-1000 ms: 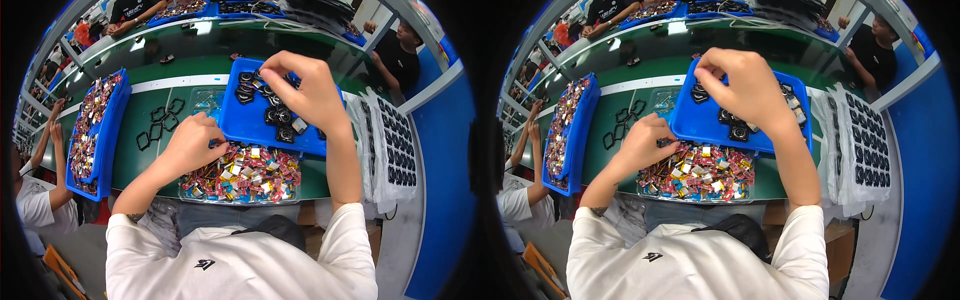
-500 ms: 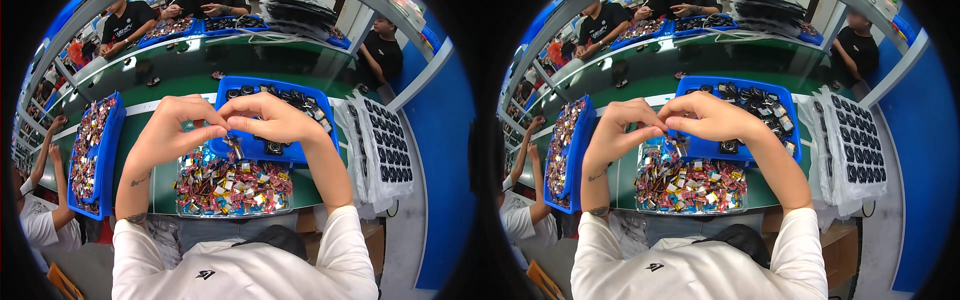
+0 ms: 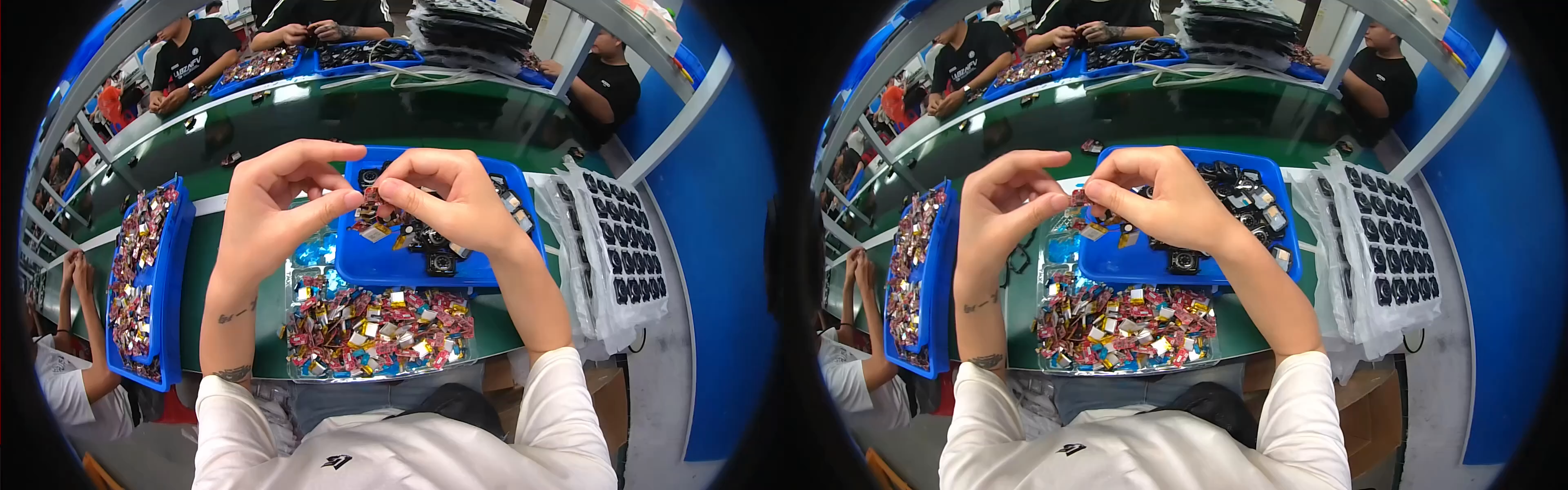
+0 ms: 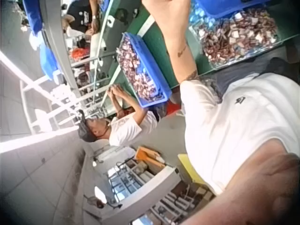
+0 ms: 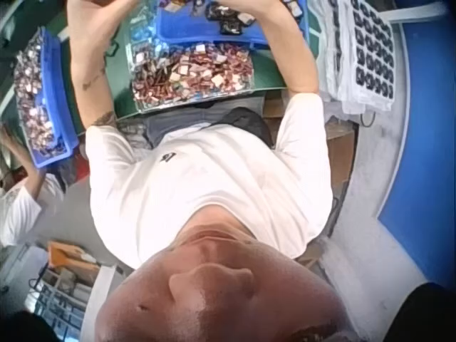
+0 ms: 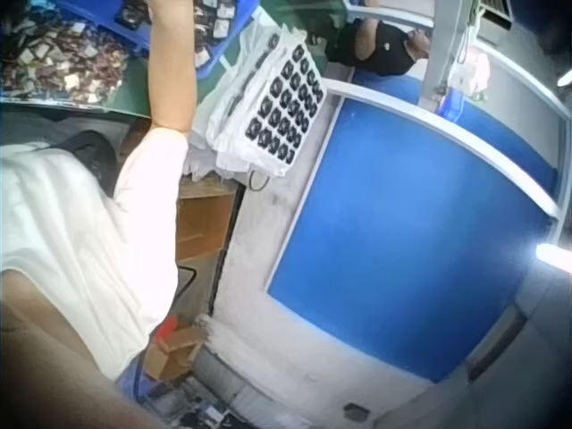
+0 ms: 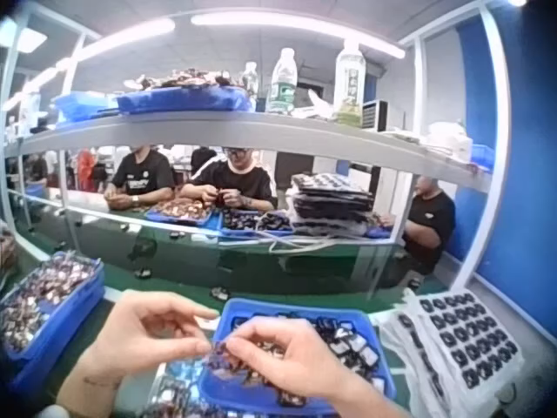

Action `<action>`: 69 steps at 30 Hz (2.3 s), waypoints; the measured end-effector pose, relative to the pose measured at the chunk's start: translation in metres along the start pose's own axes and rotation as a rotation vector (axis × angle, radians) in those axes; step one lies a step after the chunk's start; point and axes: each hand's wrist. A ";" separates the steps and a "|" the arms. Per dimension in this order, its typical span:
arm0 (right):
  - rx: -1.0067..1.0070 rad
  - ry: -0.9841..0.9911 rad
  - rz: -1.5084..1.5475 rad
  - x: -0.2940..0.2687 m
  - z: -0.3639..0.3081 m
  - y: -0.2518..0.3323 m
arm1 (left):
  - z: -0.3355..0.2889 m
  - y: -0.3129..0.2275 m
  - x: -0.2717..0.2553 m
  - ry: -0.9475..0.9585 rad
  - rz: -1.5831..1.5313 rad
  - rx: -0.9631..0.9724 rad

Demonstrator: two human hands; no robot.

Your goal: The recorder is assembling small electronics by attaching small batteries and circuit boards to protective frames on an assembly line.

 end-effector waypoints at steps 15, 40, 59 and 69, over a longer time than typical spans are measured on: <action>0.036 0.095 0.196 0.006 0.007 -0.019 | 0.008 0.016 -0.022 0.021 -0.082 -0.058; -0.148 -0.137 -0.095 0.009 0.007 -0.013 | 0.010 0.016 -0.032 -0.036 -0.277 0.009; 0.039 -0.088 -0.083 0.001 0.002 -0.007 | 0.009 0.020 -0.006 0.062 0.404 0.277; 0.258 0.073 -1.060 -0.023 0.009 -0.059 | 0.011 0.025 -0.010 -0.047 0.390 0.233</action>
Point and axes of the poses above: each hand's wrist, its own z-axis towards the middle knuckle, its own x-axis out of the palm, y = z × x, and after that the axes turned 3 degrees about -x, right-handed
